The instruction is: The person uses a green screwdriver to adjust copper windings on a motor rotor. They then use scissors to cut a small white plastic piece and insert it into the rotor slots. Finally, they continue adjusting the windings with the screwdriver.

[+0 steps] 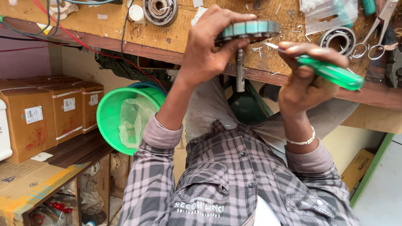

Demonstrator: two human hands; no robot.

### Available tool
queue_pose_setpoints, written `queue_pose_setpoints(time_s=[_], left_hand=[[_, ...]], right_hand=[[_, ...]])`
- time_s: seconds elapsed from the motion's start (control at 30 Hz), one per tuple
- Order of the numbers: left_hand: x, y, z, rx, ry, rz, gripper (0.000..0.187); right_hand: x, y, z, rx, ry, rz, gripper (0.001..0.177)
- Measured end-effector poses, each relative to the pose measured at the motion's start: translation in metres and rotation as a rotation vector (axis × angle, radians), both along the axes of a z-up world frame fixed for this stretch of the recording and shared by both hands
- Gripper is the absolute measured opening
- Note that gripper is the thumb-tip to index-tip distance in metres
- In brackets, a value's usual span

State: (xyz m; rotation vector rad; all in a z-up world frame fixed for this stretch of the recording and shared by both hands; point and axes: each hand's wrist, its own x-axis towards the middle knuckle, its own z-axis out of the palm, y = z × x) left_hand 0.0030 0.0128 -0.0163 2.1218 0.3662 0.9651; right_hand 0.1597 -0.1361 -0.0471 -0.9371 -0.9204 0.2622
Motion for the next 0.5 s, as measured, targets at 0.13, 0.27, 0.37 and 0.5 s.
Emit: queue_pose_setpoints(time_s=[0.13,0.27,0.37,0.5], left_hand=[[-0.011,0.003,-0.002,-0.174,-0.005,-0.020,0.038],[-0.012,0.004,-0.005,-0.147,-0.022,-0.037,0.040],[-0.012,0.005,-0.006,-0.152,-0.049,-0.042,0.040],[-0.011,0.005,-0.008,-0.163,-0.049,-0.048,0.039]], right_hand=[[0.006,-0.004,-0.001,-0.059,0.128,0.055,0.037],[0.004,-0.004,0.004,-0.142,0.124,0.086,0.038],[0.002,0.000,0.009,-0.162,0.094,0.101,0.039],[-0.002,0.002,0.016,-0.177,-0.032,0.084,0.036]])
